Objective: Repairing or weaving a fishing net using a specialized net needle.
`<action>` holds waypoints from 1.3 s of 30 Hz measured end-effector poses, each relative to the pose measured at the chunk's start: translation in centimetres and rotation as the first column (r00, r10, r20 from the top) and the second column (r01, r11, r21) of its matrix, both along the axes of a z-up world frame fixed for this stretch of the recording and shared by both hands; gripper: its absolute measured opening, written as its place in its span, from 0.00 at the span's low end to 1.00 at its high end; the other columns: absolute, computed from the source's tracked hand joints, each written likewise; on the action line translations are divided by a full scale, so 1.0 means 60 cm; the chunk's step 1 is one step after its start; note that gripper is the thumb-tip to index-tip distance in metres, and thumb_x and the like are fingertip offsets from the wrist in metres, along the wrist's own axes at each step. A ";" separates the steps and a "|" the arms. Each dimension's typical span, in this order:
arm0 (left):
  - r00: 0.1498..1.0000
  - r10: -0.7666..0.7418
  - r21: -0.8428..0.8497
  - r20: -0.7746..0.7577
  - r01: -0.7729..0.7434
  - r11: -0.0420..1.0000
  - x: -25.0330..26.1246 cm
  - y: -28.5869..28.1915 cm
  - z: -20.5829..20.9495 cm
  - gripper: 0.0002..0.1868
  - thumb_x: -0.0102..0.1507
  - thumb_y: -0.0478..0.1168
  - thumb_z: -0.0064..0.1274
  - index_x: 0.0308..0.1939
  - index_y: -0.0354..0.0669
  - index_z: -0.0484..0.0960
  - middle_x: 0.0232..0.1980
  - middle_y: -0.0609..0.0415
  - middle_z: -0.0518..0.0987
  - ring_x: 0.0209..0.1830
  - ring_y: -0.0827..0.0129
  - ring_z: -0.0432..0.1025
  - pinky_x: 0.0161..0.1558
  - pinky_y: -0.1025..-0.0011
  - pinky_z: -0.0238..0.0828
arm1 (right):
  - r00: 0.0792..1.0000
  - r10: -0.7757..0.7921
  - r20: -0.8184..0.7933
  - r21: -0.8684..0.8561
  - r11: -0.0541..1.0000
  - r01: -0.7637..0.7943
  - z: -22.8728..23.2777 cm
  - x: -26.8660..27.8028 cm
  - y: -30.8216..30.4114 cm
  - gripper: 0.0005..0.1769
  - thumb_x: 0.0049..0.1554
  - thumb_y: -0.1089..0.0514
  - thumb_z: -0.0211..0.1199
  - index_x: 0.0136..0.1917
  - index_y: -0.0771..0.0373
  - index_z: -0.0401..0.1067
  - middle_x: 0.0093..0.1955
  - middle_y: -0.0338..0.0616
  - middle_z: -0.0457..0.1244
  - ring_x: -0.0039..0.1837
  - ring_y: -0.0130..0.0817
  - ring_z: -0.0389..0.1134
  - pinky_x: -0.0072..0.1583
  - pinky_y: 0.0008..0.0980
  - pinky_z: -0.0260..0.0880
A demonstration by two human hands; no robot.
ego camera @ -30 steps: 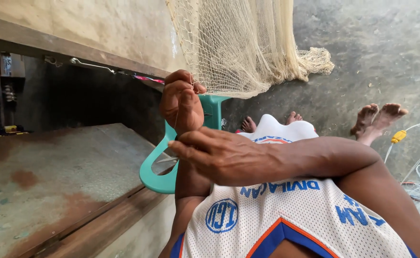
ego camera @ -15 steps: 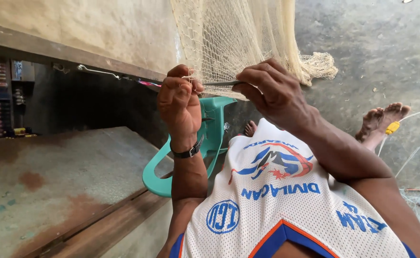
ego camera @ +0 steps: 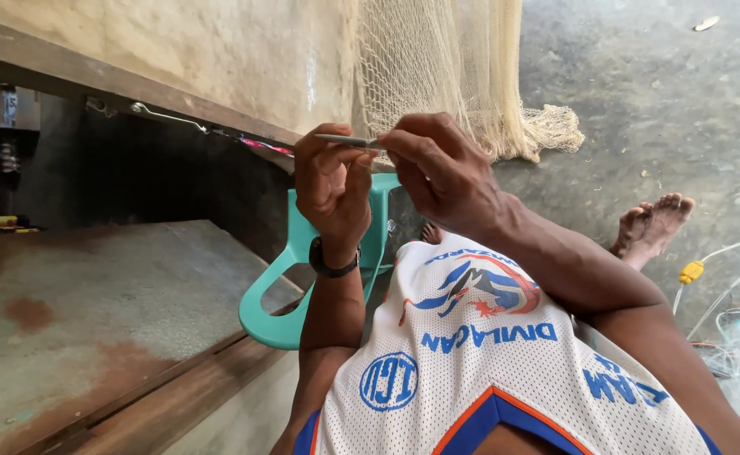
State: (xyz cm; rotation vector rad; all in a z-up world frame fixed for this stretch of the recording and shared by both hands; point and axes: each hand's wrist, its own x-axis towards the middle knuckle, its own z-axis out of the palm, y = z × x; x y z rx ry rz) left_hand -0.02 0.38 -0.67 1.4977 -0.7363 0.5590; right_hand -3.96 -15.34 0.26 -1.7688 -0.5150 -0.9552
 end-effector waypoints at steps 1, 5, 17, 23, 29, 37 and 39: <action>0.995 0.035 0.054 0.097 -0.041 0.998 0.002 0.001 -0.005 0.06 0.66 0.33 0.59 0.41 0.31 0.80 0.53 0.41 0.73 0.44 0.58 0.76 0.45 0.65 0.80 | 1.000 -0.010 0.020 0.037 0.999 0.009 0.005 0.003 0.007 0.11 0.61 0.73 0.60 0.57 0.68 0.75 0.48 0.54 0.65 0.49 0.48 0.70 0.48 0.43 0.74; 0.949 0.127 0.185 0.289 -0.186 0.965 -0.001 0.023 -0.033 0.07 0.62 0.33 0.65 0.40 0.35 0.83 0.52 0.43 0.75 0.48 0.58 0.76 0.50 0.64 0.79 | 0.986 0.137 -0.098 0.187 0.975 -0.117 0.042 -0.005 0.012 0.15 0.63 0.67 0.57 0.63 0.64 0.74 0.52 0.51 0.62 0.53 0.45 0.68 0.53 0.45 0.73; 0.915 0.145 0.385 0.376 -0.297 0.874 -0.019 0.014 0.008 0.05 0.70 0.34 0.58 0.48 0.36 0.81 0.54 0.46 0.77 0.53 0.60 0.75 0.54 0.64 0.79 | 0.907 0.372 0.195 0.622 0.669 -0.408 0.096 -0.041 -0.039 0.09 0.70 0.55 0.54 0.58 0.61 0.65 0.59 0.52 0.57 0.62 0.46 0.65 0.64 0.39 0.75; 0.925 0.139 0.389 0.354 -0.281 0.877 -0.024 0.021 0.009 0.06 0.71 0.35 0.56 0.49 0.36 0.81 0.55 0.46 0.76 0.53 0.60 0.74 0.53 0.65 0.79 | 0.961 0.275 0.036 -0.097 0.958 -0.270 0.108 -0.024 -0.106 0.07 0.67 0.68 0.59 0.53 0.77 0.72 0.46 0.62 0.66 0.48 0.52 0.68 0.55 0.46 0.69; 0.918 0.152 0.406 0.366 -0.304 0.862 -0.024 0.021 0.023 0.05 0.71 0.34 0.55 0.47 0.34 0.81 0.54 0.45 0.76 0.52 0.59 0.74 0.53 0.64 0.80 | 0.788 0.615 0.041 0.584 0.625 -0.518 0.040 -0.010 -0.097 0.07 0.72 0.63 0.48 0.62 0.66 0.61 0.57 0.55 0.62 0.58 0.50 0.70 0.64 0.45 0.77; 0.893 0.181 0.427 0.412 -0.365 0.827 -0.016 0.040 0.015 0.04 0.71 0.32 0.55 0.47 0.33 0.81 0.54 0.45 0.76 0.46 0.58 0.75 0.47 0.64 0.78 | 0.961 0.150 0.231 0.694 0.667 -0.271 0.066 -0.032 -0.115 0.08 0.72 0.50 0.46 0.57 0.55 0.60 0.49 0.51 0.56 0.51 0.53 0.62 0.59 0.49 0.64; 0.884 0.185 0.428 0.429 -0.380 0.820 -0.015 0.043 0.013 0.04 0.71 0.32 0.55 0.47 0.32 0.81 0.55 0.45 0.76 0.45 0.59 0.76 0.46 0.64 0.77 | 0.961 0.049 0.274 0.665 0.712 -0.226 0.070 -0.036 -0.116 0.09 0.72 0.50 0.45 0.56 0.55 0.60 0.50 0.47 0.55 0.51 0.48 0.60 0.60 0.49 0.63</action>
